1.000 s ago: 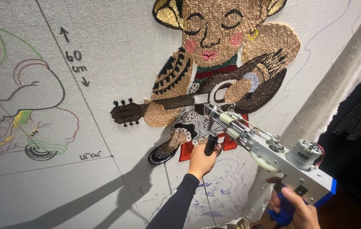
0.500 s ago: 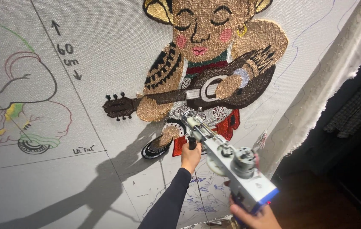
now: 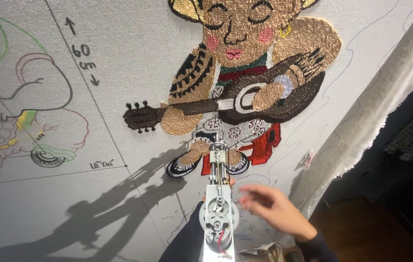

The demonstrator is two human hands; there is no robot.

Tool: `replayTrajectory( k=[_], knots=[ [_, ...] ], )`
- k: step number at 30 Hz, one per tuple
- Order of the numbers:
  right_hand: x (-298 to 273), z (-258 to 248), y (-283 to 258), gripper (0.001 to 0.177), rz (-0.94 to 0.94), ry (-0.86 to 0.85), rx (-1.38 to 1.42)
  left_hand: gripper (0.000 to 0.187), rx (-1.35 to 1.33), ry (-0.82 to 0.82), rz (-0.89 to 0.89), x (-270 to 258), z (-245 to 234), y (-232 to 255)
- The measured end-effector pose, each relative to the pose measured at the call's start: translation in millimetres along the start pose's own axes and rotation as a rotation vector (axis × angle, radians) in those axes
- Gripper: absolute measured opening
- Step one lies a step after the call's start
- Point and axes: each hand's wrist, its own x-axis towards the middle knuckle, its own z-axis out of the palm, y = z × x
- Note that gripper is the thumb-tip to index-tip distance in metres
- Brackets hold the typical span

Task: The recorder uses a tufting gun to apply yarn to a rug canvas on a vertical frame, following a cartoon design.

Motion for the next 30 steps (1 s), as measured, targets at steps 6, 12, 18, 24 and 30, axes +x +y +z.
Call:
replayTrajectory(
  k=[6,12,18,24,30],
  knots=[
    [69,-6,-10,0.029,-0.223,0.258,-0.182,0.012,0.036,0.025,-0.039,-55,7,24],
    [79,-26,22,0.021,-0.057,0.048,0.292,0.014,0.067,0.059,-0.079,-128,23,69],
    [88,-60,51,0.020,0.079,0.090,0.654,0.017,0.102,0.079,-0.107,-193,21,63],
    [132,-61,35,0.019,-0.124,0.391,0.075,0.020,0.140,0.089,-0.133,-255,20,57],
    [167,-38,-28,0.015,-0.292,0.475,-0.343,0.022,0.182,0.104,-0.166,-273,52,155]
  ],
)
